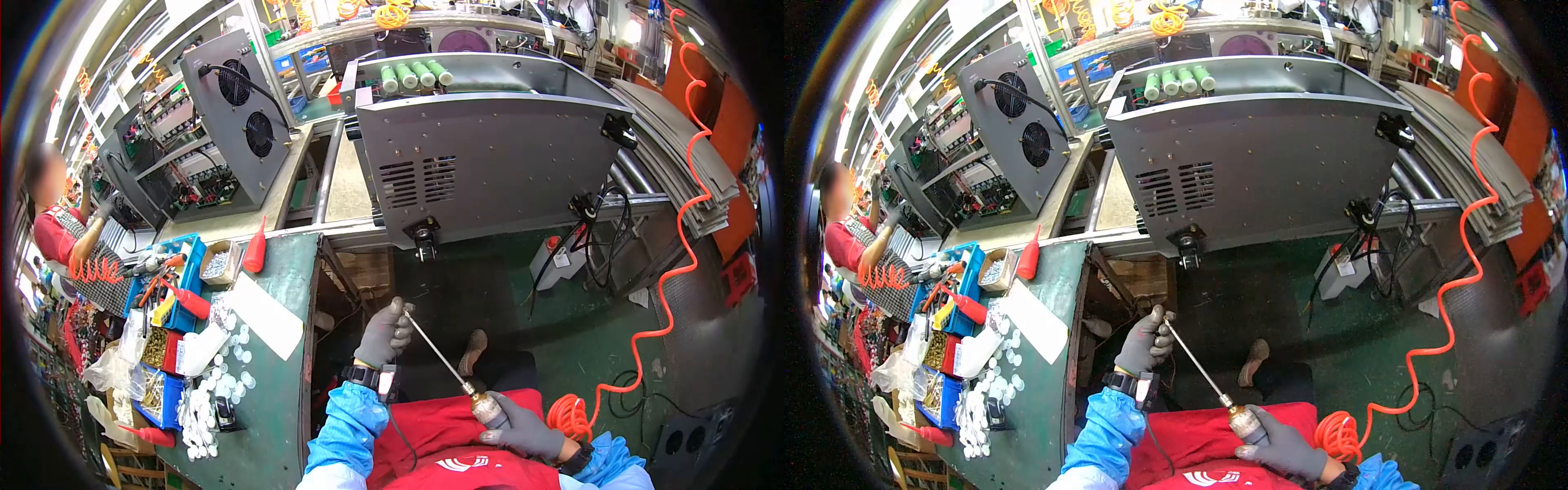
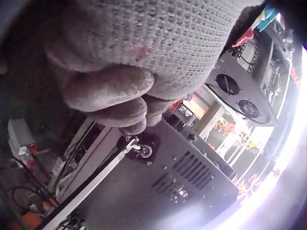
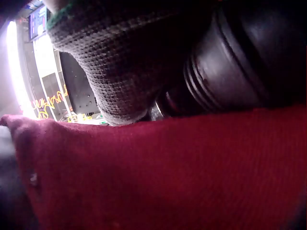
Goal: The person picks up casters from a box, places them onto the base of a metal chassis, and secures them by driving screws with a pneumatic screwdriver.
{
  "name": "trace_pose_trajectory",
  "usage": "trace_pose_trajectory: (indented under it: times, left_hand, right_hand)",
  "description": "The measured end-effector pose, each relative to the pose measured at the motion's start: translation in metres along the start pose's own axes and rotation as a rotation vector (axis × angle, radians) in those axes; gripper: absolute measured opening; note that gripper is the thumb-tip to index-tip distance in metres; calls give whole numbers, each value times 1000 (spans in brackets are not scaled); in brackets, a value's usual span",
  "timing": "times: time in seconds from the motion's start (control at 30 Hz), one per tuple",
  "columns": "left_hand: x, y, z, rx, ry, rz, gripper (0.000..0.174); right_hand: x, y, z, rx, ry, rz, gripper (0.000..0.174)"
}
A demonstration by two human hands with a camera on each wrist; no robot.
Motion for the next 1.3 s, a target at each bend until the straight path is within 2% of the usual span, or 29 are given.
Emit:
trace_pose_trajectory:
  times: [0.1, 0.33, 0.53, 0.6, 0.73, 0.8, 0.83, 0.93, 1.03, 1.07, 1.17, 1.2, 1.3]
  left_hand:
    - [-8, 6, -3, -28, 30, 138, 40]
    - [-14, 18, -6, -67, -49, 302, 44]
    - [-15, 20, -4, -44, -78, 363, 44]
    - [-15, 22, -2, -27, -93, 398, 44]
    - [-16, 32, 6, -43, -106, 702, 39]
    - [-21, 39, 8, -42, -111, 887, 37]
    - [-18, 39, 10, -36, -164, 872, 37]
    - [-14, 47, 10, -23, -291, 824, 39]
    - [2, 40, 10, -90, -273, 491, 31]
    - [7, 36, 12, -108, -239, 445, 35]
    - [-7, 42, 8, -266, 8, 609, 40]
    - [-8, 45, 6, -295, 21, 582, 44]
    - [-6, 40, 5, -329, 12, 252, 49]
  right_hand:
    - [-1, -1, -1, 25, 14, -17, 101]
    - [2, -4, -6, 27, 46, -74, 100]
    - [7, -3, -7, -60, 44, -119, 102]
    - [11, -7, -10, -114, 55, -220, 101]
    - [17, -7, -11, -93, 64, -268, 102]
    - [19, 4, -4, 7, 78, -269, 106]
    - [19, 7, -2, 58, 86, -273, 108]
    - [10, 2, 0, -20, -215, 146, 100]
    - [1, -3, -2, -87, -443, 598, 87]
    - [0, -9, -3, -148, -520, 754, 77]
    - [-7, -40, -1, -152, -444, 714, 72]
    - [-8, -47, 5, -66, -402, 652, 68]
    - [-14, -63, 30, 12, -188, 462, 67]
Point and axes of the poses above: each hand's wrist, its own z-axis towards the middle knuckle, its own x-axis out of the back of the hand, y = z × x, the point moved 4 cm from there along z, towards the middle knuckle, and after that the axes turned 11 degrees about -x, right-handed, at the moved point
